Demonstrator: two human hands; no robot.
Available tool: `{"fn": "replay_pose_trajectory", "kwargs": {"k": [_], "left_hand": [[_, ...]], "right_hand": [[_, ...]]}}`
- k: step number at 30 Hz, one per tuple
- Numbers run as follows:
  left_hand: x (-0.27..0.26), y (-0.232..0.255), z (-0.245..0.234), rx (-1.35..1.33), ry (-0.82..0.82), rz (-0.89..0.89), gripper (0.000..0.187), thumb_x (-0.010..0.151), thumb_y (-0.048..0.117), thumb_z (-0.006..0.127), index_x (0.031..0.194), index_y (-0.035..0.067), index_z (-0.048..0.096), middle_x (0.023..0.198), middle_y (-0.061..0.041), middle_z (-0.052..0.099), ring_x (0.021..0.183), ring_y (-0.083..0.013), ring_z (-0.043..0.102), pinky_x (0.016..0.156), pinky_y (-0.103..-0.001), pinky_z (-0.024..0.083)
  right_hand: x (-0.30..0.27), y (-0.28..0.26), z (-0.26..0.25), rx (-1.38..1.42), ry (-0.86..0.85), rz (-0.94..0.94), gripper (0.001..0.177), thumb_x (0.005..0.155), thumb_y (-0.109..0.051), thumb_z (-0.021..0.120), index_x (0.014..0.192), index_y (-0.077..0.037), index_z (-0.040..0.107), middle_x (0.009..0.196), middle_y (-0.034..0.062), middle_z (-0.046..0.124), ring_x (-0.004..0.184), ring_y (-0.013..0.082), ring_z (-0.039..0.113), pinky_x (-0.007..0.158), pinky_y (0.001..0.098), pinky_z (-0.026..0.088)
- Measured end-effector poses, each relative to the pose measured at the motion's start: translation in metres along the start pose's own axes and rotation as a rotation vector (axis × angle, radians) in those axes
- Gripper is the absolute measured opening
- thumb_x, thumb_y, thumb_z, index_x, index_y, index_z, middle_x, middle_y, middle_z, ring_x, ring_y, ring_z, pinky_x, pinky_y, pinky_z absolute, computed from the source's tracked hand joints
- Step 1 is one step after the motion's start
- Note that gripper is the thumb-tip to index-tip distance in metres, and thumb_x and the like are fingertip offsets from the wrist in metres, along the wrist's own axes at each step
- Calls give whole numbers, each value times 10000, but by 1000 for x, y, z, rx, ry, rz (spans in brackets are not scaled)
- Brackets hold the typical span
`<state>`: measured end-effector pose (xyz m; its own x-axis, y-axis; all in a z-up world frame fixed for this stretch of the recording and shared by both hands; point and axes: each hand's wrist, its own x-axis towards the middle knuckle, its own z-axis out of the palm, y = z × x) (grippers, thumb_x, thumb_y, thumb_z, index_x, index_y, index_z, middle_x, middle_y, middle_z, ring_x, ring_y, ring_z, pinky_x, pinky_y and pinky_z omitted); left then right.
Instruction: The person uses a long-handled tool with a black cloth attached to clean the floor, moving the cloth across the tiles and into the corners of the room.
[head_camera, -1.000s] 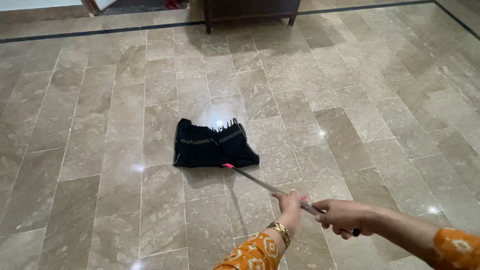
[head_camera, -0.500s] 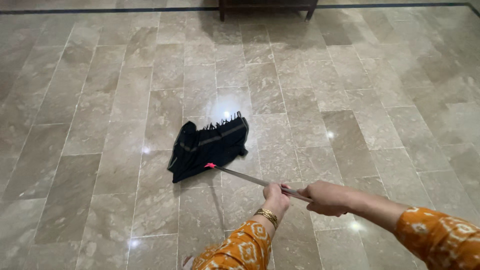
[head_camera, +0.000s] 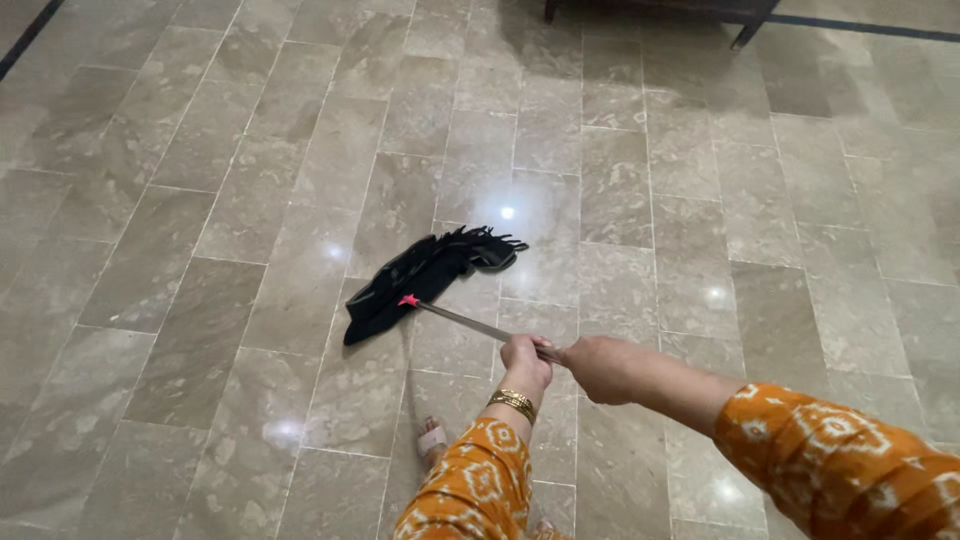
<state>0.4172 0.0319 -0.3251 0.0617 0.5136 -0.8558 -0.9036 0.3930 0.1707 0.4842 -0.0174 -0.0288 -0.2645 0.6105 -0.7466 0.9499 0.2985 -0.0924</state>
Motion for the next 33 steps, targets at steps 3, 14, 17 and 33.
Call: {"fn": "replay_pose_trajectory", "kwargs": {"k": [3,14,17,33], "left_hand": [[31,61,20,10,51,12,157,845,-74,371,734,2,452,651,-136,501,507,-230,453,462,-350,406],[105,266,47,850,103,576,243,983,161,455,1141,226,628,1194,-105,588,1165,-412,451,942,-506,388],[119,323,48,1621,14,892,277,1015,238,458,1160,185,689,1376,-84,569,1464,-455,234,1190,-534,124],[48,412,47,1740,61,727,481,930,385,367,1032,46,693,1266,-242,628,1192,-418,597,1064,-434,443]], "right_hand": [[50,-25,-37,4,-9,7,548,857,15,580,1375,-158,542,1063,190,691,1008,384,687,828,497,566],[192,-124,-188,128,-90,-15,741,894,77,506,1559,-210,349,1086,175,682,812,324,746,567,416,627],[232,-140,-207,115,-72,-72,759,867,93,541,1557,-143,331,1053,206,697,766,324,743,549,414,625],[235,-180,-198,610,-105,4,284,828,-35,582,1081,48,678,767,130,731,615,206,673,531,380,506]]}}
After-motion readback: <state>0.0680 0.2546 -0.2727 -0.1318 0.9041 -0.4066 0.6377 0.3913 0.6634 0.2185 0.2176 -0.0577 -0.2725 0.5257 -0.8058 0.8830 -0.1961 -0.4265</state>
